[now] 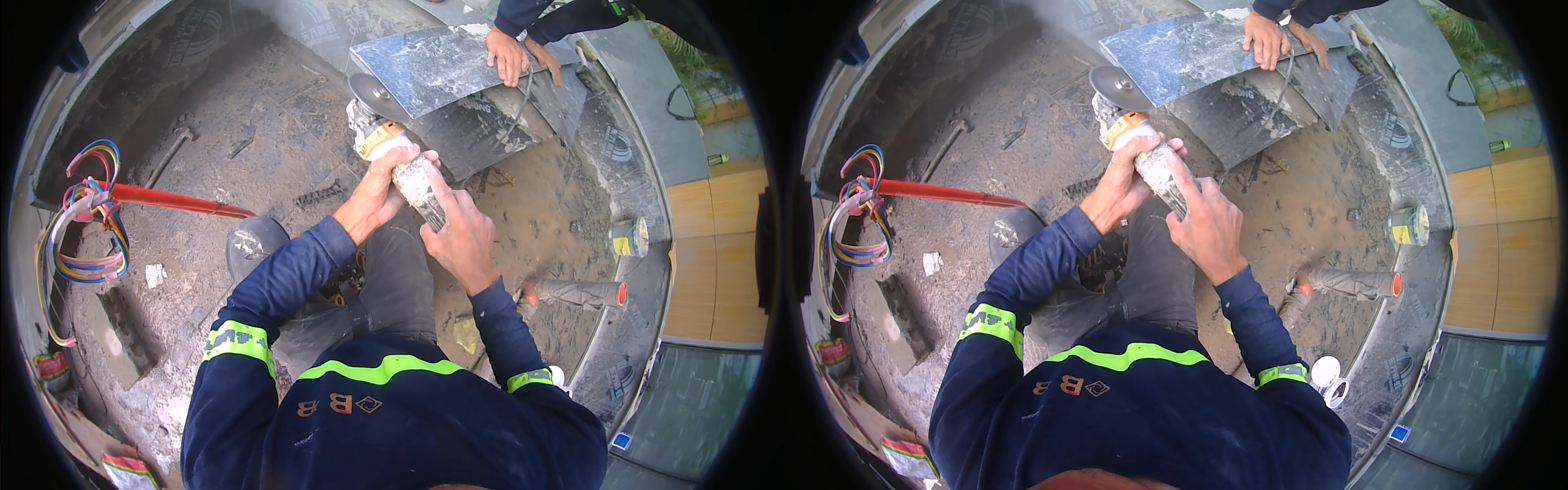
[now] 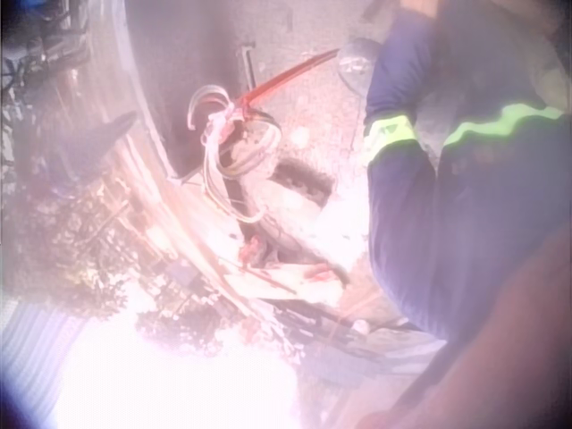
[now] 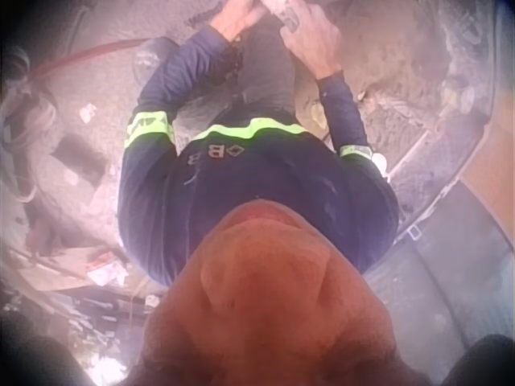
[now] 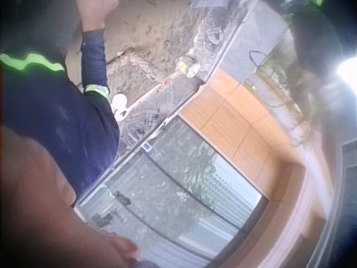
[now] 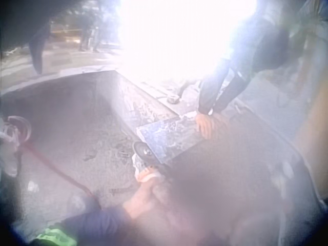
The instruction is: The person uses an angle grinder to cut a large rectangular tile on a construction site. After cutting, the person lifts and inspects the tile, then places it back down.
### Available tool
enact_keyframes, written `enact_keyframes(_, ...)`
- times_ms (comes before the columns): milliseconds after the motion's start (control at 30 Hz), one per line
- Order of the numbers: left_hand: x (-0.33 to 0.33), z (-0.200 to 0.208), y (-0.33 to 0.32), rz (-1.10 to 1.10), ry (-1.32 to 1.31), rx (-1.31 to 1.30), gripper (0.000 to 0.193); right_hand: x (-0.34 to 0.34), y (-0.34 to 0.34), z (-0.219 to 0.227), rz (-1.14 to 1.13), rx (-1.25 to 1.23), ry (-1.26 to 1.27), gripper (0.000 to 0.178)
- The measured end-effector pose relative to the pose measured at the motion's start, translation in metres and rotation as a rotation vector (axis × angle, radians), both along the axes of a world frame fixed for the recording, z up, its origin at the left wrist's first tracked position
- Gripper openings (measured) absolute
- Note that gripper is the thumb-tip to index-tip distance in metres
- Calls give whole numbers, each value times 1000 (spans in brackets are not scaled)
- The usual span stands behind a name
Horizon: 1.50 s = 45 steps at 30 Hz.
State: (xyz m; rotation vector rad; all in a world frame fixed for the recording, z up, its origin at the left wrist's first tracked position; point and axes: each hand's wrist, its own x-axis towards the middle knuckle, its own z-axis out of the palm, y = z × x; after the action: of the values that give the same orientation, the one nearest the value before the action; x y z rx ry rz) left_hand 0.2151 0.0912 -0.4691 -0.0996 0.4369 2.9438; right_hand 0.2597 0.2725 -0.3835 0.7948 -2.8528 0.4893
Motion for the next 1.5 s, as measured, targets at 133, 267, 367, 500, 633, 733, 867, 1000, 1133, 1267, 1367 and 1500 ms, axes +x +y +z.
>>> enact_keyframes(133,-4,-2,-3,-17,1,13,26,0,-3,1,-15,13,-24,95)
enact_keyframes(267,-8,-5,-6,-18,20,2,26,-2,-8,2,-36,40,-37,95)
enact_keyframes(367,-12,-7,-7,-14,3,-3,28,-4,-11,2,-51,56,-46,95)
enact_keyframes(500,-16,-8,-8,-10,8,-7,30,-6,-11,-2,-45,47,-36,95)
enact_keyframes(633,-15,-8,-8,-8,-4,-1,32,-7,-8,-3,17,22,10,93)
enact_keyframes(733,-12,-7,-7,-11,0,0,32,-5,-7,-1,-17,39,-24,86)
enact_keyframes(867,-7,-1,-4,-7,-14,-3,32,-2,-4,4,-26,52,-50,86)
enact_keyframes(1000,0,4,-2,-5,-13,-2,28,0,-2,2,-5,22,-18,86)
enact_keyframes(1133,4,6,0,-10,-15,6,29,0,4,0,1,7,-22,85)
enact_keyframes(1267,6,6,3,-7,7,-4,27,1,9,-2,38,-33,2,93)
enact_keyframes(1367,8,4,6,-6,2,-19,32,4,12,-3,31,-27,-3,93)
enact_keyframes(1500,10,3,7,-25,3,-10,32,7,15,-3,28,-23,5,92)
